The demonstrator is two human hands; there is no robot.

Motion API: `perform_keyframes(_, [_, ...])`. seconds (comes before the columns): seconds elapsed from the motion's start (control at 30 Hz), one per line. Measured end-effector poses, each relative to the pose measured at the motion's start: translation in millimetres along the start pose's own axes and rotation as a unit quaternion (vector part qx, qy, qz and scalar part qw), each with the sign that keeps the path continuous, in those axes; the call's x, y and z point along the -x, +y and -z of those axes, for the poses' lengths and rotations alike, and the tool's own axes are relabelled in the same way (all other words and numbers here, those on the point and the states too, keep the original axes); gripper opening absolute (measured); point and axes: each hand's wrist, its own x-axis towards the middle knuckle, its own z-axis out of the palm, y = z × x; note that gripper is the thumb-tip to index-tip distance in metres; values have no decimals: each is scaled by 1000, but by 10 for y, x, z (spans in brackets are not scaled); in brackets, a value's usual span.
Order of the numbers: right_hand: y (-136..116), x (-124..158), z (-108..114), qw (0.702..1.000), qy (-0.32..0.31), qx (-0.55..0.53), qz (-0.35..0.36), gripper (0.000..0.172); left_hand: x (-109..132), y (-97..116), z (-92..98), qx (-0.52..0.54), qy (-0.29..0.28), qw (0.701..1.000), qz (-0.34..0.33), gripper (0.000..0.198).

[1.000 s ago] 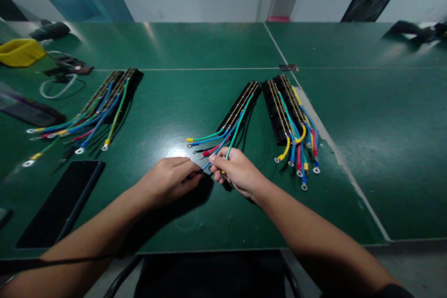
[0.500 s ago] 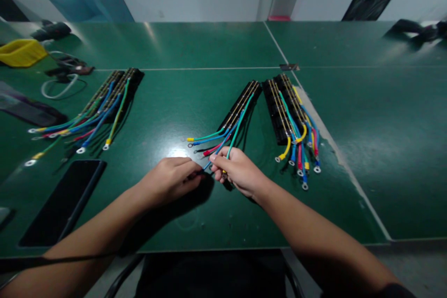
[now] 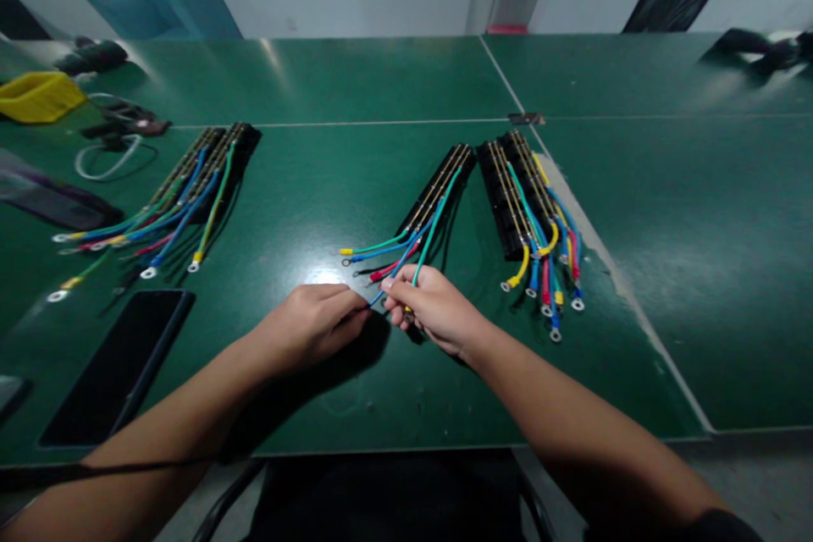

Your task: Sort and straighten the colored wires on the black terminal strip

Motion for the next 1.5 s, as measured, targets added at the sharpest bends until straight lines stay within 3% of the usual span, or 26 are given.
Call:
perform_keyframes(0.97, [-24,12,-9,1000,3,4,-3,25,-10,-17,-14,20,-16,1000,14,15])
perform_keyframes(1.2, [-23,11,-9,1000,7,4,3,26,-5,-5,-7,-9,-13,1000,3,23])
perform_keyframes(1.5, [-23,17,-8,1000,12,7,-1,28,-21,15,39,-21,-35,999,-8,15])
